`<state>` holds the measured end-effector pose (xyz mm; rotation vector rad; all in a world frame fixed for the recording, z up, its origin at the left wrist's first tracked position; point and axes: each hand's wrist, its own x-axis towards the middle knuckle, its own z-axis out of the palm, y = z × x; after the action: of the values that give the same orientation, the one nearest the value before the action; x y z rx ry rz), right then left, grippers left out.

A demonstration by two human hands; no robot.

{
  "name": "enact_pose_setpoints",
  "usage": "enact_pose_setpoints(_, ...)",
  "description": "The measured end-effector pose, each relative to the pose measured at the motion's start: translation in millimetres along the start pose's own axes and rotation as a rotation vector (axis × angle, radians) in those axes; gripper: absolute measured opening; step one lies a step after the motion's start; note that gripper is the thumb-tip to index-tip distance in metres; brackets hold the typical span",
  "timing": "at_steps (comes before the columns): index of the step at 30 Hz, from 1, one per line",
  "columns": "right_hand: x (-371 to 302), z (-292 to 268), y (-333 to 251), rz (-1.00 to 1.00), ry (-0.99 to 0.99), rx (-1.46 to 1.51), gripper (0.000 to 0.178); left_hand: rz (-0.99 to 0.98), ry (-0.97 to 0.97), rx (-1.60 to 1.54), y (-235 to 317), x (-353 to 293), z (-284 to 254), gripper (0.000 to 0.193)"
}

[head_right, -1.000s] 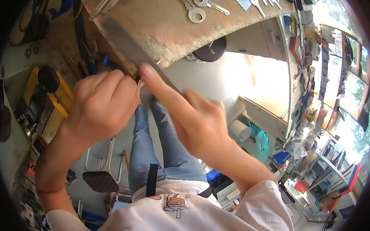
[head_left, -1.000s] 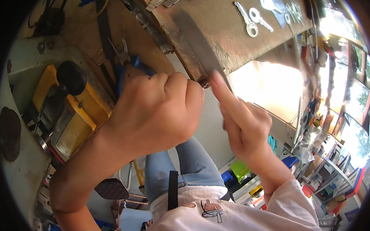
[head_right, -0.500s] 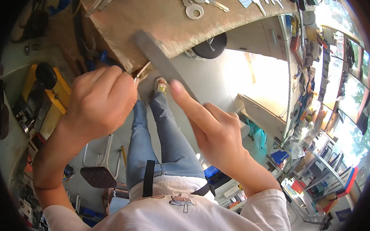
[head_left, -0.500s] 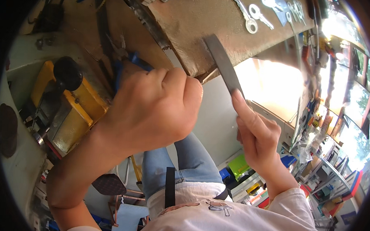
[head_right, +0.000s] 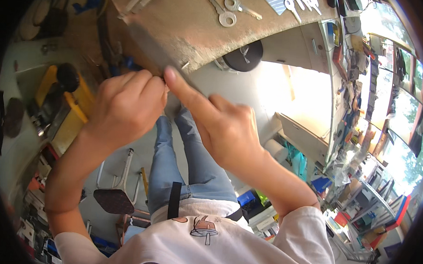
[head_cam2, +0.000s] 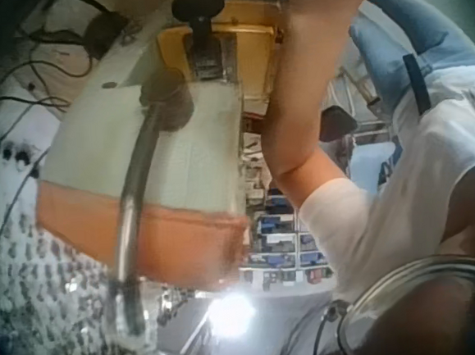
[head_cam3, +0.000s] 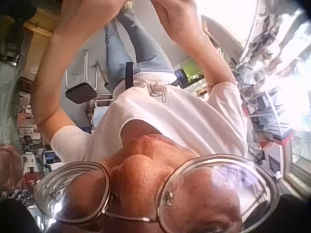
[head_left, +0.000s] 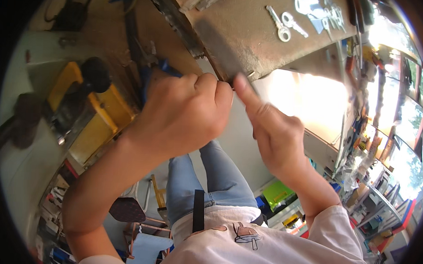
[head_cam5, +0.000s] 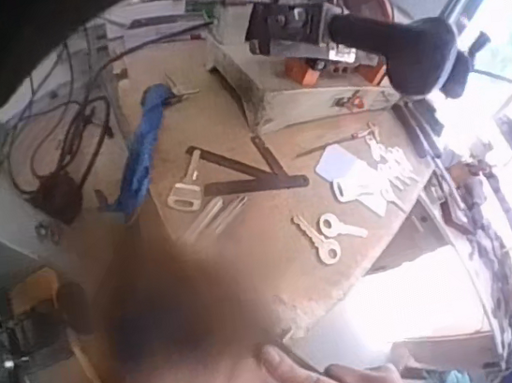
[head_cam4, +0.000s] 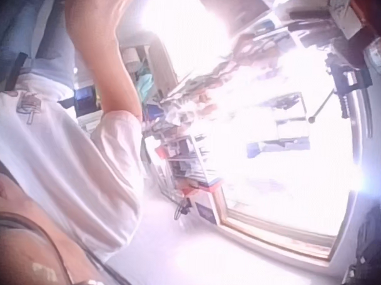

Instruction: The person files a metal key using a metal file, repeatedly checking its profile against a reference key and measuring it with a caliper. The person alternates between filing and inspection, handling both the key and the caliper.

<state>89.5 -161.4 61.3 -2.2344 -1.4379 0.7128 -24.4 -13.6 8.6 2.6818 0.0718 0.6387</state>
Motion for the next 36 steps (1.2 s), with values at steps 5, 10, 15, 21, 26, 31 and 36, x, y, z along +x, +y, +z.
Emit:
enact_pose_setpoints(5,-109.2,-52.0,16.6,0.353,0.102,0.193,0.051,-0.436,0.033,-0.74,24.3,8.0,-33.2,0.022)
enact_pose_setpoints(10,-160.0,-101.7,-35.9,0.425,0.591,0.653,0.057,-0.72,0.041,-1.996,129.7,25.6,-82.3,0.034)
enact_pose_setpoints(15,-120.2,-102.9,-55.3,0.16,0.473,1.284,0.034,-0.675,0.001,-1.762,174.1,41.9,-106.2,0.034)
enact_pose_setpoints(21,-105.8,-134.3,-36.7,0.059,0.279,1.379,0.031,-0.159,0.164,-0.219,196.4,76.1,-103.9,0.018)
enact_pose_setpoints(26,-99.5,-167.5,10.9,-0.04,0.375,1.409,0.029,-0.189,0.075,-0.233,208.6,128.3,-91.7,0.013)
enact_pose_setpoints(31,-85.0,-190.5,52.8,-0.178,0.393,1.372,0.033,-0.775,0.179,-1.3,233.0,164.5,-67.8,0.015)
enact_pose_setpoints(36,-63.0,-206.7,80.7,-0.176,0.33,1.418,0.04,-0.963,0.32,-1.601,231.9,196.0,-47.3,0.009)
